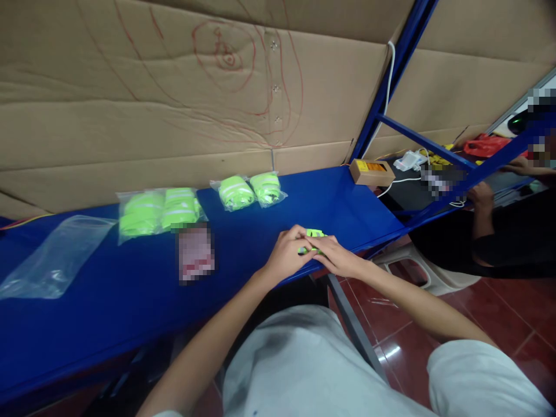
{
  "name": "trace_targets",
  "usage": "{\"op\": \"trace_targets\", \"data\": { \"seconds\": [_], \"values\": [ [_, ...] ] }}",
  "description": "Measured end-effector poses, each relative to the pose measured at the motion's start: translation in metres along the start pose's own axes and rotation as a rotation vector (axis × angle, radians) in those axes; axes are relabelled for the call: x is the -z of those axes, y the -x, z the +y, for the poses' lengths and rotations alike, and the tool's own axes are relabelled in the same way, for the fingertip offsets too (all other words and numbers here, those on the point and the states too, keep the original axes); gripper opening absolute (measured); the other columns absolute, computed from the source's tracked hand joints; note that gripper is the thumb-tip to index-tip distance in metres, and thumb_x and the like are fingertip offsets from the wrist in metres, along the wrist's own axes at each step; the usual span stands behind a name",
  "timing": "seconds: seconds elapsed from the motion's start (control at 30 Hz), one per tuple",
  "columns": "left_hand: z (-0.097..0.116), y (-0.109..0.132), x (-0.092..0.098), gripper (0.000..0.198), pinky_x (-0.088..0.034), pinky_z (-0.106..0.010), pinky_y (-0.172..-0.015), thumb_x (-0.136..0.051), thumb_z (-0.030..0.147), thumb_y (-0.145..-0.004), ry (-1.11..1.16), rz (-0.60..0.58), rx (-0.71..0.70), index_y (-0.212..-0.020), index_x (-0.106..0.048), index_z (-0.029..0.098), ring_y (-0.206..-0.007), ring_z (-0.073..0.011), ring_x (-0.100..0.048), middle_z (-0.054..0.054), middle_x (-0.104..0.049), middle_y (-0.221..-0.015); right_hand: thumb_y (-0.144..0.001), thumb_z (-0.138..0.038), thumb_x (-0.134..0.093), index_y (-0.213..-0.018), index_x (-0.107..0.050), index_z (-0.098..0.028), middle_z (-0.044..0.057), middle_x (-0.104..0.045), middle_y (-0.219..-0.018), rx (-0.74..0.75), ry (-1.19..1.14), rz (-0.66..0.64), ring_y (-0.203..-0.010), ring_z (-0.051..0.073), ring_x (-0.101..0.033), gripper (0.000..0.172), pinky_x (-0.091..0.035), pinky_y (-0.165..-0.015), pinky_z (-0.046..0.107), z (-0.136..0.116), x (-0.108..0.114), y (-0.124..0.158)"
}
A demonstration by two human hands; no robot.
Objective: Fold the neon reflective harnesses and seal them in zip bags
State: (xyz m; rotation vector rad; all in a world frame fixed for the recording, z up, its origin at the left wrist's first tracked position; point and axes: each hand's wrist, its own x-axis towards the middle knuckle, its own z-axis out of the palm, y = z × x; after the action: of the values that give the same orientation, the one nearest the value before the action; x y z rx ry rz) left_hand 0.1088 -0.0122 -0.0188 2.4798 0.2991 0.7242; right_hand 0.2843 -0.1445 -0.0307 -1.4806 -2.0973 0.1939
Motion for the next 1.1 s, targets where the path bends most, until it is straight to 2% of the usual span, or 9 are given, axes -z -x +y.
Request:
{"op": "trace_targets", "data": {
  "seconds": [0.23, 0.37, 0.43, 0.57, 0.63, 0.7, 0.87, 0.97, 1.1],
  "values": [
    [-0.020, -0.014, -0.004, 0.012, -0.052, -0.036, -0.102, -0.079, 0.025, -0.084, 0.159, 0.020, 0.038, -0.085, -0.070, 0.017, -0.112, -0.0195, -0.060, -0.008, -0.052, -0.121, -0.107, -0.033, -0.047, -0.165, -0.025, -0.029, 0.016, -0.057, -0.149, -0.062, -0.012, 0.024, -0.128, 0.028, -0.061, 0.062, -0.049, -0.105, 0.050, 0.009, 0.007, -0.005],
    [-0.029, -0.025, -0.003, 0.058, -0.049, -0.040, -0.106, -0.090, 0.028, -0.072, 0.196, 0.003, 0.112, -0.120, -0.059, 0.018, -0.126, -0.0258, -0.055, -0.013, -0.052, -0.133, -0.104, -0.035, -0.054, -0.155, -0.044, -0.033, 0.011, -0.061, -0.145, -0.058, -0.073, 0.016, -0.131, 0.027, -0.059, 0.052, -0.049, -0.109, 0.048, 0.009, 0.017, -0.007],
    [-0.033, -0.029, -0.003, 0.078, -0.048, -0.042, -0.106, -0.092, 0.032, -0.068, 0.214, -0.049, 0.141, -0.134, -0.051, 0.020, -0.125, -0.0273, -0.057, -0.012, -0.057, -0.135, -0.100, -0.037, -0.062, -0.149, -0.051, -0.033, 0.011, -0.053, -0.150, -0.080, -0.087, 0.108, -0.139, 0.028, -0.053, 0.050, -0.048, -0.112, 0.048, 0.010, 0.016, -0.007],
    [-0.039, -0.031, -0.001, 0.077, -0.047, -0.043, -0.104, -0.093, 0.038, -0.066, 0.219, -0.104, 0.195, -0.129, -0.054, 0.020, -0.119, -0.0296, -0.060, -0.009, -0.064, -0.127, -0.090, -0.048, -0.073, -0.151, -0.048, -0.029, 0.016, -0.031, -0.164, -0.181, 0.075, 0.242, -0.148, 0.037, -0.041, 0.069, -0.040, -0.119, 0.057, 0.025, 0.010, -0.010],
    [-0.040, -0.031, 0.000, 0.072, -0.046, -0.042, -0.104, -0.091, 0.034, -0.070, 0.208, -0.087, 0.217, -0.129, -0.053, 0.020, -0.119, -0.0291, -0.058, -0.009, -0.062, -0.130, -0.087, -0.056, -0.072, -0.159, -0.035, -0.025, 0.019, -0.037, -0.162, -0.258, 0.071, 0.149, -0.148, 0.040, -0.041, 0.087, -0.039, -0.118, 0.061, 0.039, 0.009, -0.016],
    [-0.039, -0.030, 0.000, 0.070, -0.045, -0.040, -0.104, -0.089, 0.032, -0.072, 0.197, -0.066, 0.222, -0.129, -0.051, 0.019, -0.120, -0.0282, -0.056, -0.010, -0.059, -0.132, -0.083, -0.064, -0.072, -0.161, -0.031, -0.021, 0.019, -0.050, -0.154, -0.327, 0.001, 0.016, -0.139, 0.040, -0.053, 0.098, -0.047, -0.111, 0.060, 0.054, 0.012, -0.024],
    [-0.037, -0.023, 0.002, 0.064, -0.042, -0.039, -0.110, -0.084, 0.025, -0.079, 0.164, -0.039, 0.184, -0.131, -0.048, 0.017, -0.124, -0.0275, -0.053, -0.013, -0.055, -0.135, -0.079, -0.065, -0.076, -0.144, -0.054, -0.025, 0.012, -0.072, -0.126, -0.298, -0.074, -0.162, -0.106, 0.033, -0.073, 0.079, -0.062, -0.087, 0.044, 0.074, 0.020, -0.049],
    [-0.038, -0.014, 0.013, 0.058, -0.040, -0.040, -0.114, -0.075, 0.021, -0.086, 0.106, -0.021, 0.108, -0.135, -0.045, 0.015, -0.130, -0.0282, -0.050, -0.017, -0.052, -0.137, -0.079, -0.063, -0.077, -0.133, -0.060, -0.024, 0.008, -0.077, -0.106, -0.223, -0.061, -0.178, -0.084, 0.028, -0.075, 0.069, -0.061, -0.072, 0.037, 0.072, 0.018, -0.066],
    [-0.047, 0.000, 0.044, 0.050, -0.041, -0.043, -0.115, -0.063, 0.020, -0.094, -0.033, -0.020, 0.063, -0.139, -0.044, 0.013, -0.132, -0.0298, -0.049, -0.020, -0.046, -0.140, -0.079, -0.060, -0.078, -0.131, -0.063, -0.021, 0.007, -0.078, -0.106, -0.153, -0.084, -0.146, -0.085, 0.025, -0.075, 0.067, -0.060, -0.074, 0.032, 0.064, 0.008, -0.096]
  ]
}}
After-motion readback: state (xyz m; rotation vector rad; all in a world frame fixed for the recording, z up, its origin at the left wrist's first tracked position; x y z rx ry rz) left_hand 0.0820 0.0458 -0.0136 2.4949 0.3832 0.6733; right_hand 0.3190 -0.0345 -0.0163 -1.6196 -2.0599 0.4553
